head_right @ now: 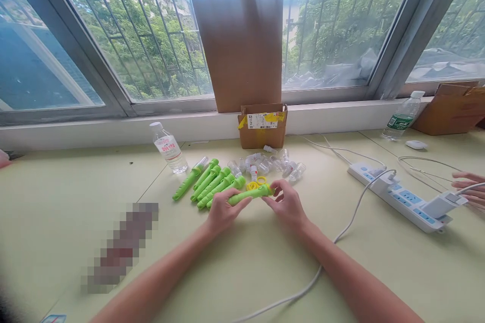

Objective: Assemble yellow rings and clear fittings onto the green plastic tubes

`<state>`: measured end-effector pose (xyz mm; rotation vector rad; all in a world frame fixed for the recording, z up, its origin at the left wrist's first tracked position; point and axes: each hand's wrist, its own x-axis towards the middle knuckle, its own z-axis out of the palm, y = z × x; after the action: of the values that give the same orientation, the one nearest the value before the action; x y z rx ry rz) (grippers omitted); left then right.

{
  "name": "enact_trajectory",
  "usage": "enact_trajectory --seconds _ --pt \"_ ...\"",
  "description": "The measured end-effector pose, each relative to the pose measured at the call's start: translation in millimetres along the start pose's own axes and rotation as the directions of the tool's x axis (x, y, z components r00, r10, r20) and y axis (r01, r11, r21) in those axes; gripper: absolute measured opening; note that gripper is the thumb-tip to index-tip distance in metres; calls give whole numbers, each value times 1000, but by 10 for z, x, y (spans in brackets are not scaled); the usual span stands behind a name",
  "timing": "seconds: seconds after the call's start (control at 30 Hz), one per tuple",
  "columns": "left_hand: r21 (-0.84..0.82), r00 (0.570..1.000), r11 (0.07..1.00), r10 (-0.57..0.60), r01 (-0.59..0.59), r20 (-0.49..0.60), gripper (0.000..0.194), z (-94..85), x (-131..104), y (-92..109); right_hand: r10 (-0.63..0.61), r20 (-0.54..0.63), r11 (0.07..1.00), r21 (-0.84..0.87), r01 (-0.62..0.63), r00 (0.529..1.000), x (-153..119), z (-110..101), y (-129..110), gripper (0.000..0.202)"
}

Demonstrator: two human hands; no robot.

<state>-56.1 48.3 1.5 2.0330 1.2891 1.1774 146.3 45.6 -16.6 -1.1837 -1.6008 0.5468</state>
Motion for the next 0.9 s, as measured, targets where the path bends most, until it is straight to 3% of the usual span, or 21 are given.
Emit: enact_trajectory --seconds 0.6,0.73,0.83,0.9 --pt "-210 961 938 -260 275 97 32 -15 30 34 -47 -61 998 47 50 997 -29 27 -52 23" --pt "-86 989 986 -136 140 55 31 3 28 7 -55 -88 997 46 59 995 -31 31 -51 17" --pt "103 998 993 62 -60 -25 31 22 21 -48 -68 -124 996 44 74 990 -27 20 -63 15" --pt "254 976 947 214 -195 -47 29 24 20 -96 -75 -134 996 45 82 988 -25 9 -75 14"
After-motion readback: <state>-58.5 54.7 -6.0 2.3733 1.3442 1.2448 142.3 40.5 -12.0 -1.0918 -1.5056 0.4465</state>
